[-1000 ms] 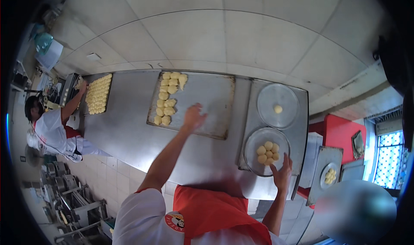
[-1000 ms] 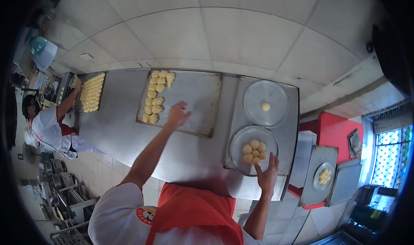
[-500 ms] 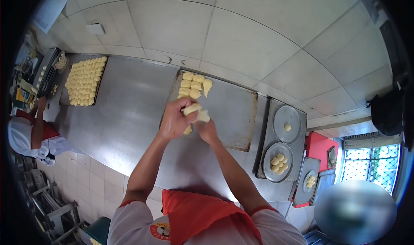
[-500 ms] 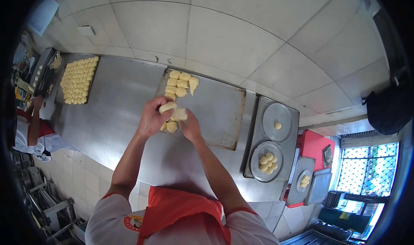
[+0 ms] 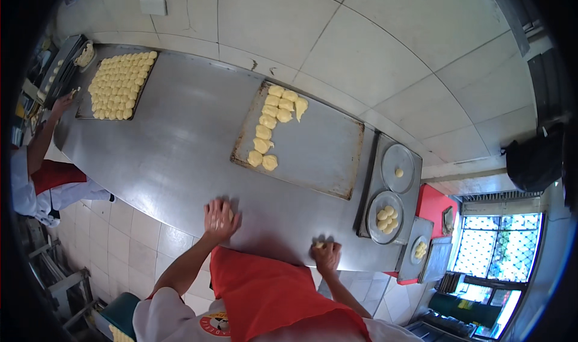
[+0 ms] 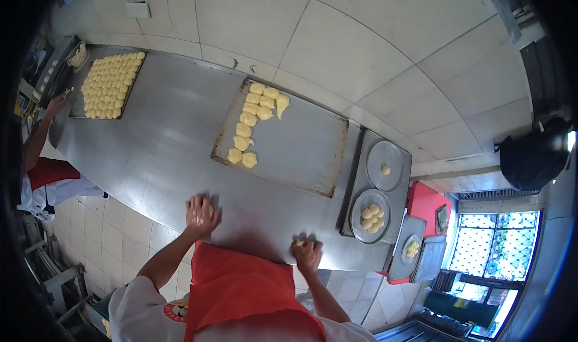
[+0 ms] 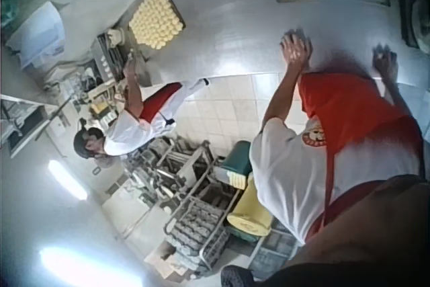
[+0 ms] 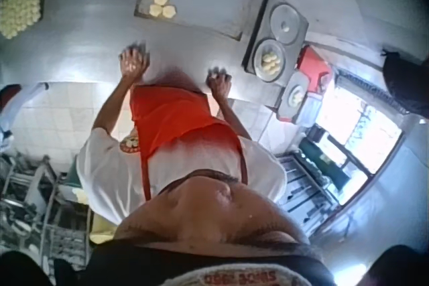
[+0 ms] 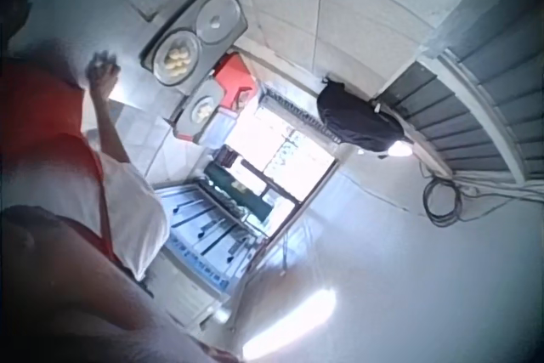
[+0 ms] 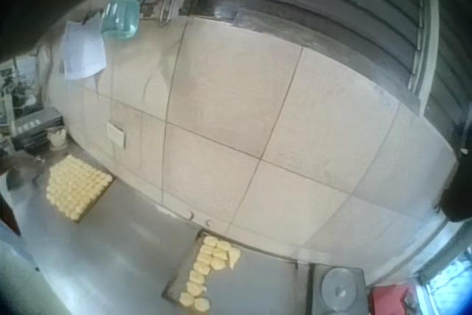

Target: The person carries two trays of dough balls to a commercial oven, places them inside, then returns to a workstation to arrange pieces of dough onto round pans and rectangular trays by hand.

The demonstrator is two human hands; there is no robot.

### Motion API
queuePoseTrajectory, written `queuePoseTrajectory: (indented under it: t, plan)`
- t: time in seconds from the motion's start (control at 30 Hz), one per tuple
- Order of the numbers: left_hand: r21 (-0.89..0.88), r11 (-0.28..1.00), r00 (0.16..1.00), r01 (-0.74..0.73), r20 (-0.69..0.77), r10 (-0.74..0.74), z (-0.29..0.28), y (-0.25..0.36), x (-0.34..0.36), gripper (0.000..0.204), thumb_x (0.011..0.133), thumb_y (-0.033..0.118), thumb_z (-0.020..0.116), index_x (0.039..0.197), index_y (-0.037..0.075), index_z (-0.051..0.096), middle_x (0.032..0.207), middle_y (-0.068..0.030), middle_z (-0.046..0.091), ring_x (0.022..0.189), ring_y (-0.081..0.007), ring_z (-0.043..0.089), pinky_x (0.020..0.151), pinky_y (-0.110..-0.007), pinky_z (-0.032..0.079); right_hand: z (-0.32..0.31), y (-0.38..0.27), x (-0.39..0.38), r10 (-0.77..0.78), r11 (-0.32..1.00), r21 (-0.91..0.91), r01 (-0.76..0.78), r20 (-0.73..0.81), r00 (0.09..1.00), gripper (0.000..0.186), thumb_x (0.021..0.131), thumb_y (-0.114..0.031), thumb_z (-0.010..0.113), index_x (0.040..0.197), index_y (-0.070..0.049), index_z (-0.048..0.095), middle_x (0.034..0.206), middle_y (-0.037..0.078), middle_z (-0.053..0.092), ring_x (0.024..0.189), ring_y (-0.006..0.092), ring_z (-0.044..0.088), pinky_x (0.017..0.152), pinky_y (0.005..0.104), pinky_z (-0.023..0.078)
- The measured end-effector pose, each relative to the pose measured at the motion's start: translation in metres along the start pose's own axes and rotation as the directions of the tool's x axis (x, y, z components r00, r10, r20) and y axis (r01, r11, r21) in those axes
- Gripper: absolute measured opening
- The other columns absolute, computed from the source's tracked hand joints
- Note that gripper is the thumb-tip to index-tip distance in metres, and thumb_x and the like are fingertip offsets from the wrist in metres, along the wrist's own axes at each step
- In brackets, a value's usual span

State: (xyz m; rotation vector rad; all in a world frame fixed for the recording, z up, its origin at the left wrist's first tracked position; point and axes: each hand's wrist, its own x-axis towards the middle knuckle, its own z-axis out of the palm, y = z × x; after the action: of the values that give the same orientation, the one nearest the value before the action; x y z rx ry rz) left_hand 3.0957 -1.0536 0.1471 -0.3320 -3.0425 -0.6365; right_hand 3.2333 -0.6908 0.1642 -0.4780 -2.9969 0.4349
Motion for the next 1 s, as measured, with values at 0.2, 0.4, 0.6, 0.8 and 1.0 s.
queuePoseTrajectory:
  t: [0.2, 0.4, 0.6, 0.8, 1.0]
  plan:
    - [-0.156, 0.984, 0.99, 0.086, -0.097, -0.102, 0.041, 0.111, 0.054, 0.04, 0.078, 0.033, 0.068, 0.105, 0.006, 0.058, 0.108, -0.0158, 0.054, 0.104, -0.0349, 0.051, 0.088, -0.049, 0.039, 0.034, -0.06, 0.107, -0.079, 0.969, 0.2, 0.145, -0.302, 0.95, 0.022, 0.084, -0.025, 0.066, 0.083, -0.004, 0.06, 0.082, 0.014, 0.059, 0.083, 0.0351, 0.054, 0.081, 0.0471, 0.04]
    - [-0.173, 0.925, 0.941, -0.338, -0.031, 0.338, 0.041, 0.064, -0.061, 0.029, 0.073, 0.023, 0.067, 0.099, 0.01, 0.061, 0.111, -0.0151, 0.057, 0.098, -0.0353, 0.052, 0.084, -0.051, 0.041, 0.029, -0.05, -0.044, -0.318, 0.945, 0.028, 0.326, -0.151, 0.936, 0.013, 0.075, -0.01, 0.065, 0.086, -0.007, 0.059, 0.088, 0.011, 0.057, 0.083, 0.0322, 0.055, 0.081, 0.0485, 0.044]
    - [-0.088, 0.99, 0.981, -0.109, -0.172, 0.092, 0.026, 0.052, 0.042, 0.023, 0.075, 0.019, 0.068, 0.093, 0.008, 0.058, 0.101, -0.0143, 0.056, 0.094, -0.0329, 0.053, 0.084, -0.048, 0.041, 0.009, 0.023, 0.058, -0.082, 0.996, 0.018, 0.091, -0.299, 0.951, 0.017, 0.077, -0.021, 0.066, 0.085, -0.008, 0.058, 0.092, 0.013, 0.055, 0.091, 0.0359, 0.052, 0.083, 0.0498, 0.041]
    - [-0.241, 0.958, 0.985, -0.154, -0.114, 0.13, 0.078, 0.15, 0.032, 0.02, 0.074, 0.015, 0.068, 0.088, 0.008, 0.057, 0.099, -0.0133, 0.056, 0.096, -0.0343, 0.053, 0.088, -0.047, 0.042, 0.058, -0.043, 0.056, -0.241, 0.935, 0.215, 0.28, -0.193, 0.951, 0.017, 0.074, -0.017, 0.066, 0.087, -0.008, 0.057, 0.091, 0.014, 0.055, 0.091, 0.0343, 0.053, 0.089, 0.0496, 0.041]
    - [-0.097, 0.951, 0.95, -0.292, -0.143, 0.277, 0.056, 0.045, -0.002, 0.023, 0.073, 0.012, 0.065, 0.094, 0.007, 0.058, 0.097, -0.0161, 0.056, 0.096, -0.0364, 0.053, 0.083, -0.049, 0.044, 0.009, 0.047, 0.019, -0.397, 0.916, -0.115, 0.383, -0.144, 0.906, 0.025, 0.072, -0.018, 0.067, 0.096, -0.012, 0.062, 0.101, 0.013, 0.056, 0.096, 0.0305, 0.055, 0.078, 0.049, 0.047]
